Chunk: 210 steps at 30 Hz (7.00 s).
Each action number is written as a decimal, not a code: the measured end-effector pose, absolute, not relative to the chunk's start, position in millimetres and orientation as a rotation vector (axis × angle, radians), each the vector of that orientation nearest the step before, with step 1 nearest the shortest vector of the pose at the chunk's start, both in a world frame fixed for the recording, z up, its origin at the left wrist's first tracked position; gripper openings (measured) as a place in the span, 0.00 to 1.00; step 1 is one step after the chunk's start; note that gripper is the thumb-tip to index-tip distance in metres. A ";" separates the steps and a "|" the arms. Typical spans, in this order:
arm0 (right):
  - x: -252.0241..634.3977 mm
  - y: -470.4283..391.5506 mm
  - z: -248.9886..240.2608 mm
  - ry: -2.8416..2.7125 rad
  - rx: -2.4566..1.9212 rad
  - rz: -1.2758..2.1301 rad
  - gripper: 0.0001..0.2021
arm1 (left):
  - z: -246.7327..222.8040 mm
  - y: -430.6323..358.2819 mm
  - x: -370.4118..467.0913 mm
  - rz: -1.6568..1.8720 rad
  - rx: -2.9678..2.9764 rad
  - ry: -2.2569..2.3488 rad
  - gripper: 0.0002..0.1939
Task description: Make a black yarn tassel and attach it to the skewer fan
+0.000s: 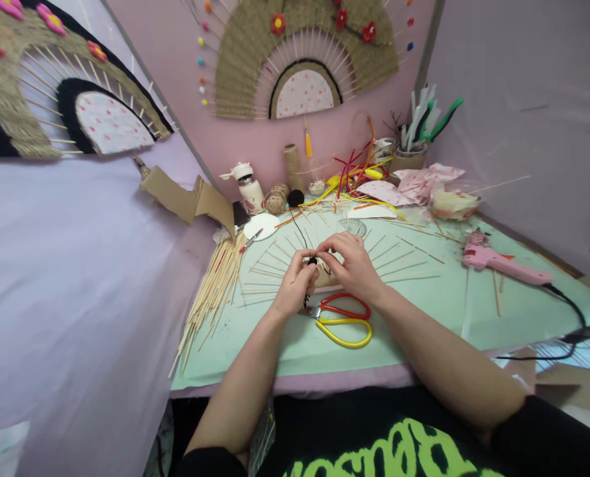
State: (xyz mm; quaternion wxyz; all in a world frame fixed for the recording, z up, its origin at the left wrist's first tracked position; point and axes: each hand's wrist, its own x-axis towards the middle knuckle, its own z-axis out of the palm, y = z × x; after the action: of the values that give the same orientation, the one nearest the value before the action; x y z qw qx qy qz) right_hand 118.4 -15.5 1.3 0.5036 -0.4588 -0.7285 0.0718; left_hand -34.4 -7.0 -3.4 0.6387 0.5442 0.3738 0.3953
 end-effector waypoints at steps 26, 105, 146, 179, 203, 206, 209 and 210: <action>115.8 -18.4 4.7 -1.545 -1.151 0.155 0.07 | -0.9 1.1 -41.9 0.861 0.888 0.615 0.17; 121.2 -8.1 0.9 -1.624 -1.004 0.678 0.03 | 0.3 6.6 -52.6 1.400 1.628 0.927 0.13; 118.5 -13.4 3.3 -1.440 -0.837 1.161 0.11 | -8.7 -5.5 -35.4 0.963 1.088 0.598 0.21; 114.5 -15.7 3.1 -1.432 -0.731 1.129 0.08 | -5.0 -4.9 -38.8 0.840 0.973 0.398 0.20; 121.7 -3.0 -0.4 -1.120 -0.887 0.880 0.05 | -8.6 3.2 -43.0 0.926 1.498 0.922 0.23; 123.1 -4.6 1.7 -1.165 -0.917 0.829 0.06 | -5.8 9.0 -47.7 1.415 1.487 1.167 0.18; 120.5 -9.0 3.6 -1.288 -0.956 0.848 0.07 | -2.1 7.0 -45.7 1.679 1.478 1.095 0.12; 119.2 -10.0 3.4 -1.324 -0.962 0.872 0.06 | -1.9 4.9 -43.2 1.649 1.471 1.015 0.12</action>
State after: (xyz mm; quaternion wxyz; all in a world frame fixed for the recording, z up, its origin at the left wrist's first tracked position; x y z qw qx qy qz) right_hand 119.2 -10.0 3.4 0.6003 -0.4149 -0.5710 0.3762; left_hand -43.2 4.9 -1.9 0.3476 0.5674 0.3914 0.6357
